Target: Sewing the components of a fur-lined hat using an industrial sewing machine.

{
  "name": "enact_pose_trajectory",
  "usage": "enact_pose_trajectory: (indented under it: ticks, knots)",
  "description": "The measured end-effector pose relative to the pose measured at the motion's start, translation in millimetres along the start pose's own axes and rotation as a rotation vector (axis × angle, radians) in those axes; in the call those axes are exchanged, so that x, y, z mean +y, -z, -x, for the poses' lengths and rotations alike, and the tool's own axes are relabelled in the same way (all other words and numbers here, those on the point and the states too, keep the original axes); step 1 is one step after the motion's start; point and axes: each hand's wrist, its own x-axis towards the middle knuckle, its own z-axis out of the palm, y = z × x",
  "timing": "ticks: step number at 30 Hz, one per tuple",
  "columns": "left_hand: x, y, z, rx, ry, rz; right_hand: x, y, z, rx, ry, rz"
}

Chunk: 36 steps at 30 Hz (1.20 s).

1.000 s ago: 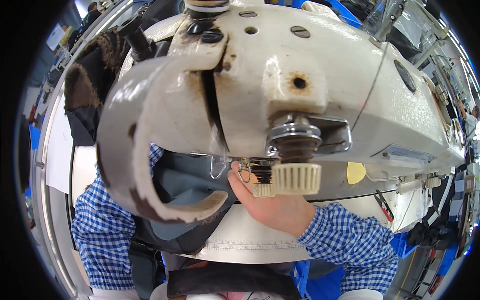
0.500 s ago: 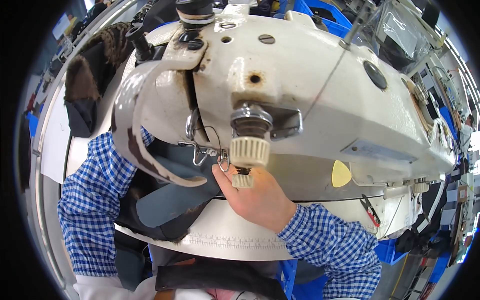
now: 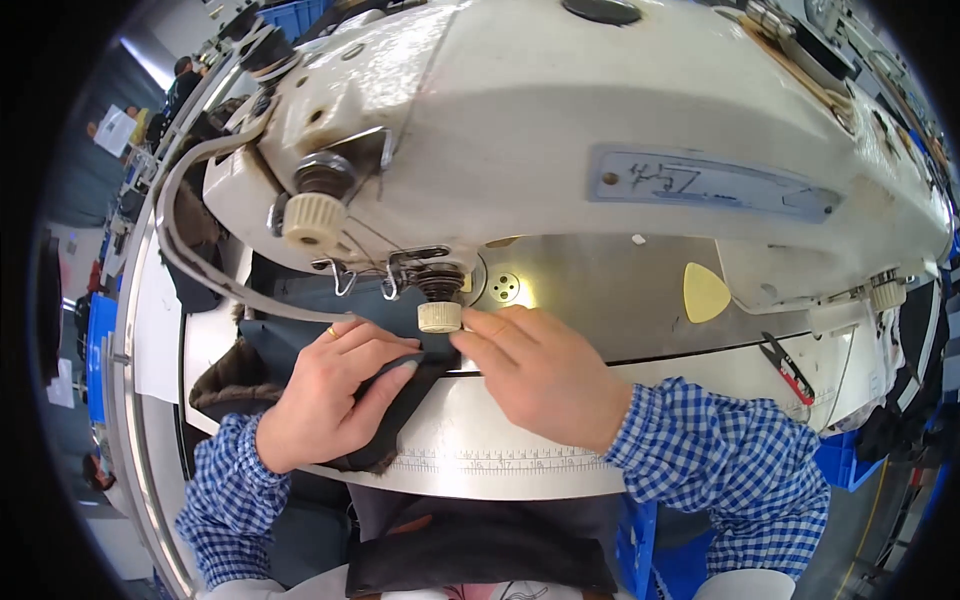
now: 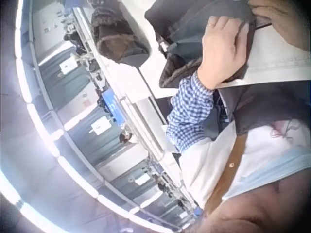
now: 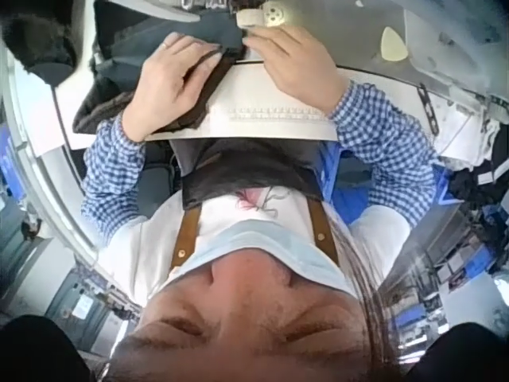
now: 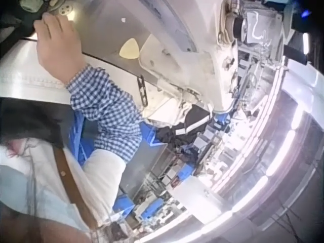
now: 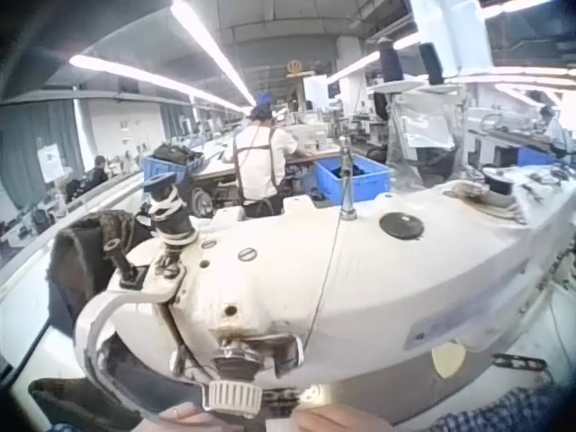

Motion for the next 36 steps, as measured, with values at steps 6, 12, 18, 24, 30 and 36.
enact_pose_trajectory:
  ticks: [6, 12, 18, 24, 30, 36]
  knots:
    - [-6, 16, 11, 0.022, 0.365, 0.343, 6, -2, -13, 0.028, -0.248, -0.049]
    - [-13, -5, 20, 0.139, 0.212, 0.255, 3, -5, -16, -0.051, -0.173, 0.132]
    - [-12, -18, 7, 0.148, 0.226, 0.228, 1, -6, -16, -0.07, -0.115, 0.203]
    - [-12, -32, -3, 0.127, 0.082, -0.222, -5, 2, -17, -0.181, -0.009, 0.308]
    - [-15, -23, -5, -0.052, 0.007, -0.394, 0, 1, -15, -0.186, 0.006, 0.212]
    - [-13, -26, -4, -0.025, 0.005, -0.386, -15, 3, -1, -0.059, 0.094, 0.082]
